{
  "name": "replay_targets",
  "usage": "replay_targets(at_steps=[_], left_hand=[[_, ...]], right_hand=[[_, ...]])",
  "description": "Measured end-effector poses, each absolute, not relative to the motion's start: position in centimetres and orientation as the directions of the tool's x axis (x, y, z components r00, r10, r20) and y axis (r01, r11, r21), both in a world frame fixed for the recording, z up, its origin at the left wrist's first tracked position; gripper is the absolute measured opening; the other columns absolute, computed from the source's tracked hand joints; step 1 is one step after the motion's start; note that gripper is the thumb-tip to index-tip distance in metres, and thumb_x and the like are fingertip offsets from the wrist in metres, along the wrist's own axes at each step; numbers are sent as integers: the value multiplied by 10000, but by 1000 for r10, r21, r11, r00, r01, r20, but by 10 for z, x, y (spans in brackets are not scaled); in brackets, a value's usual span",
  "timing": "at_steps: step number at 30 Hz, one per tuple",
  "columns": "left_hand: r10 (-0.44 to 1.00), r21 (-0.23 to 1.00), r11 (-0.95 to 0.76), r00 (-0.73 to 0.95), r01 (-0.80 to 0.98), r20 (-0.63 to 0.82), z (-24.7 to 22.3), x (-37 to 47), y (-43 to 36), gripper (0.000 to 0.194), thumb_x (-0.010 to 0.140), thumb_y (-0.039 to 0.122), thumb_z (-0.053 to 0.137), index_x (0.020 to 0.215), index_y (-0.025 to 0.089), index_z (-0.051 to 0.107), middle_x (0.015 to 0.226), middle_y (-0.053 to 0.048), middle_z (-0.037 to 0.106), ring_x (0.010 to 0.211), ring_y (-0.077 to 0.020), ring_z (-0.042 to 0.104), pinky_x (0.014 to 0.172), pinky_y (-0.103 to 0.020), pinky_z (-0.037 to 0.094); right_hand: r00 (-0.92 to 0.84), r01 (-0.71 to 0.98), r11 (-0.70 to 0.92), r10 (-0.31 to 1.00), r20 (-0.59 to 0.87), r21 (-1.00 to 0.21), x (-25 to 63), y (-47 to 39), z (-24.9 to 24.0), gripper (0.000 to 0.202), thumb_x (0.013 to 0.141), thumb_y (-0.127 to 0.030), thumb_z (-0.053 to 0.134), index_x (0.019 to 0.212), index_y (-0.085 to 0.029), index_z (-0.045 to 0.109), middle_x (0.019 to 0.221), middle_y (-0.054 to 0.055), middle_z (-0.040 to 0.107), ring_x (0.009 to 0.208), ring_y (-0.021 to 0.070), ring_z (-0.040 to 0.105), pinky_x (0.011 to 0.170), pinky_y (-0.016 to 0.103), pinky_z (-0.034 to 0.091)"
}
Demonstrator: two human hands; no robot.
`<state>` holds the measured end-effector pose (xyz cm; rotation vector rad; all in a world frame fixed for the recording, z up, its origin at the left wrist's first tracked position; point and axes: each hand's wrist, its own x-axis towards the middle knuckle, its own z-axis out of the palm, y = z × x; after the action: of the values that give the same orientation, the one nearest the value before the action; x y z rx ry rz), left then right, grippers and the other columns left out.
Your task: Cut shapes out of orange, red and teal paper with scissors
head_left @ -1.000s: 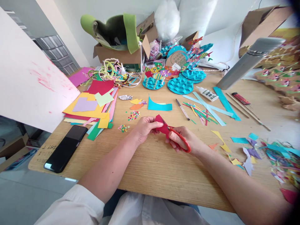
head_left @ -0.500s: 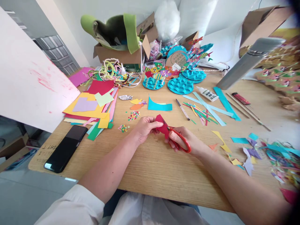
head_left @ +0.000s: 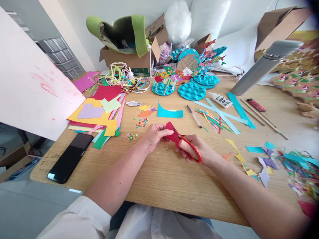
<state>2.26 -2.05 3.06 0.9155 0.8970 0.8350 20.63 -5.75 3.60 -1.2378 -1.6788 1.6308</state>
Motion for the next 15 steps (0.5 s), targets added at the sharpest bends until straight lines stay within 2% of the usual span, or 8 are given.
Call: replay_targets(at_steps=[15], left_hand=[[885,902,371,377,-220,-272,29,23,-21,278,594,326,797,716,107,677,657,-41,653,524,-83,520,537,-225,373]], right_hand=[[-443,260,-154,858,-260,-953,205,-58,37,586,740,-726,640,670,-149,566,454,-19,510,370,80,447,378,197,266]])
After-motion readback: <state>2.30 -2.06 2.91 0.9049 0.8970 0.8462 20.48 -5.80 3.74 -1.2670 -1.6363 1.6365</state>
